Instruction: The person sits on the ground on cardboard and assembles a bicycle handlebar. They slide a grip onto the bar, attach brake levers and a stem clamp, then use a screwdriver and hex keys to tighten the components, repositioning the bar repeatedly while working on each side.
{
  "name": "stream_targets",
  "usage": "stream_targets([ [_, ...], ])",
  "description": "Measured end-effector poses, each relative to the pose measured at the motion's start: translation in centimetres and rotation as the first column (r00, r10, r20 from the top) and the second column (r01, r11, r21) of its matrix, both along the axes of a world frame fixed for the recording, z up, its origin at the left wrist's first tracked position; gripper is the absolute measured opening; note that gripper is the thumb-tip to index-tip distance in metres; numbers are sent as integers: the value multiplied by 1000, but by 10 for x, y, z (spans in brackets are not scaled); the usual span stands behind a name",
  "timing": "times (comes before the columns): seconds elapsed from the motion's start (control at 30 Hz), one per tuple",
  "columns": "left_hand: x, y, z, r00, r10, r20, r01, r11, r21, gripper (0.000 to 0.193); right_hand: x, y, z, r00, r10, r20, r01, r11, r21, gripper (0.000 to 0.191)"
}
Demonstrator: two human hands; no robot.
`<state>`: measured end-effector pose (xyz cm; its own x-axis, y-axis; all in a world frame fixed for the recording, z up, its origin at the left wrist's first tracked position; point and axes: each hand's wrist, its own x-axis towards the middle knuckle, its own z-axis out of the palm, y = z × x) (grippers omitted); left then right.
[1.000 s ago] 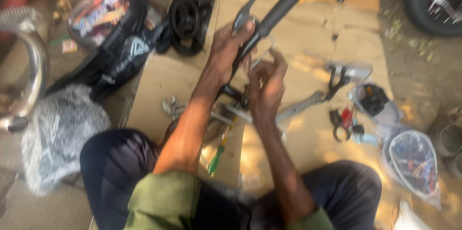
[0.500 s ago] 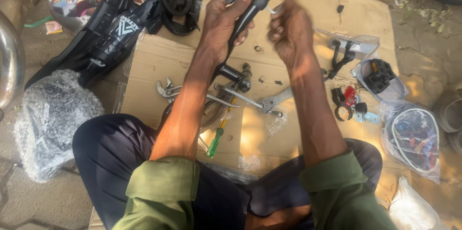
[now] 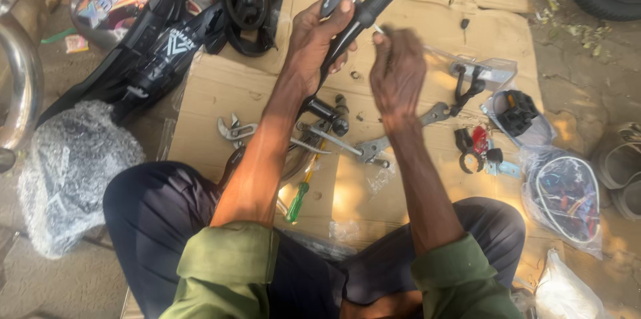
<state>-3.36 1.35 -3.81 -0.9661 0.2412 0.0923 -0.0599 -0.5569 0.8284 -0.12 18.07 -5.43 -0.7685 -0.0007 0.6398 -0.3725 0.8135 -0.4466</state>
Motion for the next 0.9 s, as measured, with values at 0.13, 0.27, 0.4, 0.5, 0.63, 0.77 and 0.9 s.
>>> stream_targets([
  [0.13, -1, 1, 1, 1000, 3, 24, -4, 1000, 22, 42, 0, -9, 0, 913, 179, 367, 62, 827, -558, 58],
  [0.27, -1, 2, 0, 1000, 11, 27, -12, 1000, 18, 41, 2, -12, 15, 735, 593, 330, 282, 176, -943, 58],
  [0.4, 0, 3, -3, 999, 15, 40, -16, 1000, 23, 40, 23, -17, 36, 696, 674, 247, 299, 41, -954, 37],
  [0.5, -2, 0, -3, 1000, 2, 23, -3, 999, 55, 40, 37, -27, 48, 689, 685, 237, 197, 138, -971, 26],
  [0.63, -4, -3, -2, 998, -44, 44, 40, 995, 87, 40, 46, -30, 50, 903, 359, 236, -132, 754, -643, 34],
  [0.77, -2, 0, -2, 998, -47, 37, 44, 996, 72, 43, 30, -12, 44, 999, 39, -31, -44, 987, -155, 25],
  [0.9, 0, -1, -2, 997, -49, 53, 45, 997, 70, 43, 1, 3, 36, 981, 120, -155, -137, 985, -102, 23],
])
